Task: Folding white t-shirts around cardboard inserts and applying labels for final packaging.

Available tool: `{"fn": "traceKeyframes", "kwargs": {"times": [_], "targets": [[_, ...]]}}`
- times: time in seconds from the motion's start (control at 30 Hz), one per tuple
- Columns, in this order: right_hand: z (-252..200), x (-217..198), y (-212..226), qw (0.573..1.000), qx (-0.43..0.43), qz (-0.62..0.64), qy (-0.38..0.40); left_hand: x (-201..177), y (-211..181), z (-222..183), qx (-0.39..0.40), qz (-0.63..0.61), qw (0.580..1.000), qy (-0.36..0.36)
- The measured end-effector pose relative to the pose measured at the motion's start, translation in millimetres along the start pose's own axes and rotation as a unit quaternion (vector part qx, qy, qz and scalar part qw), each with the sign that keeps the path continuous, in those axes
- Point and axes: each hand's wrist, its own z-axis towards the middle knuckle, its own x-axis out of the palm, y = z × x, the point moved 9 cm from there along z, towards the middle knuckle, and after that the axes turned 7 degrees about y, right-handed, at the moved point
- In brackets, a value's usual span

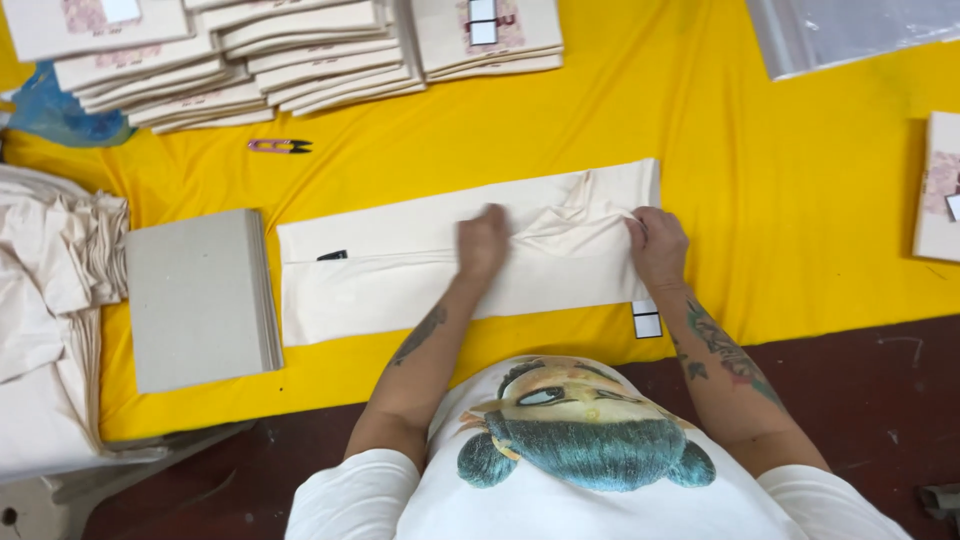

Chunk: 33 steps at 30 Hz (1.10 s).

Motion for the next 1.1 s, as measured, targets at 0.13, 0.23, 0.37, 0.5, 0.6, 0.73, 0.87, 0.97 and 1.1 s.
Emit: {"fn": "traceKeyframes", "kwargs": {"times": [0.13, 0.23, 0.37, 0.5, 0.6, 0.73, 0.87, 0.97, 1.1], "targets": [[6.2, 3.9, -18.0, 0.998, 0.052, 0.034, 0.027, -47.9, 6.2, 10.8, -0.083, 0.018, 0.996, -0.025], [12.3, 19.2, -33.4, 0.977, 0.119, 0.072, 0.159, -52.2, -70.9, 20.6, -0.038, -0.04, 0.997, 0.06], [27.1, 24.2, -34.0, 0.945, 0.152, 0.122, 0.263, -18.2, -153.2, 16.7, 0.112, 0.089, 0.973, 0.183], [32.7, 28.2, -37.1, 0.924, 0.185, 0.149, 0.298, -36.3, -176.8, -10.0, 0.18, -0.165, 0.951, 0.191], [30.5, 44.6, -49.8, 0.913, 0.205, 0.13, 0.328, -69.7, -187.6, -19.2, 0.116, -0.264, 0.93, 0.23], [30.3, 44.3, -48.4, 0.913, 0.205, 0.135, 0.326, -7.5, -160.6, 22.9, 0.099, -0.102, 0.967, 0.213], [32.7, 38.9, -40.1, 0.92, 0.179, 0.122, 0.326, 21.3, -186.2, 19.7, 0.13, -0.017, 0.96, 0.248], [34.9, 27.1, -32.5, 0.922, 0.179, 0.128, 0.317, 51.1, -185.1, 27.9, 0.168, 0.02, 0.959, 0.226], [29.1, 14.1, -23.4, 0.926, 0.19, 0.143, 0.293, 51.3, -182.7, 26.5, 0.219, 0.081, 0.961, 0.146]]}}
